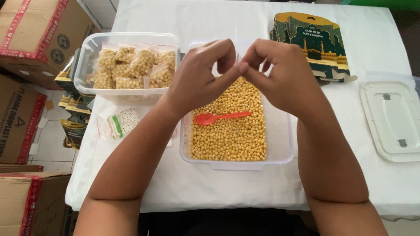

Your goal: Bagging yellow beans from a large container into small plastic bags using a spoon.

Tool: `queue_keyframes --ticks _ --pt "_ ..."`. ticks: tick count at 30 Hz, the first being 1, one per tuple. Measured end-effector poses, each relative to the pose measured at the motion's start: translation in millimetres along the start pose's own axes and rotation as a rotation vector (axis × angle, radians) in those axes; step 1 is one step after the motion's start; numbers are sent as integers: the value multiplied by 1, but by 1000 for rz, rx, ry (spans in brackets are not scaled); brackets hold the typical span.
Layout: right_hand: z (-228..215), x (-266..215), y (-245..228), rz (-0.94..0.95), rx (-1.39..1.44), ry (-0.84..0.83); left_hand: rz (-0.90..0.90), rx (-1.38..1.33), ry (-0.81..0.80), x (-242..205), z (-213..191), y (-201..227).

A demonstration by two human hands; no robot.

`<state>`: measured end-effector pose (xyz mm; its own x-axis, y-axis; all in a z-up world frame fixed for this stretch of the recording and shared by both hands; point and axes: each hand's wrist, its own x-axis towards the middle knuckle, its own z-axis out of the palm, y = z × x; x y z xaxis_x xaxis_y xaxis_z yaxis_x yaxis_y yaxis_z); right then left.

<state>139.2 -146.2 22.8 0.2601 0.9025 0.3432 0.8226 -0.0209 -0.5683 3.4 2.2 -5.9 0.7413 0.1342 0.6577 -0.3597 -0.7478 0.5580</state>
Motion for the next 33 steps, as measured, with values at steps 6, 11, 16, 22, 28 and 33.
queue_keyframes --ticks 6,11,16,22,28,33 --pt "4 4 -3 95 0 -88 -26 6 -26 -1 0 -1" --pt "7 4 1 66 -7 -67 -71 -18 -49 0 -2 1" --pt "5 2 -3 6 40 -31 -74 -18 -54 0 1 -3" --pt "14 1 3 -16 -134 90 -16 302 -101 -4 13 -22" --pt "7 1 -2 26 -117 29 33 308 -128 -2 9 -9" --pt "3 3 1 85 -63 40 125 286 -6 0 4 -4"
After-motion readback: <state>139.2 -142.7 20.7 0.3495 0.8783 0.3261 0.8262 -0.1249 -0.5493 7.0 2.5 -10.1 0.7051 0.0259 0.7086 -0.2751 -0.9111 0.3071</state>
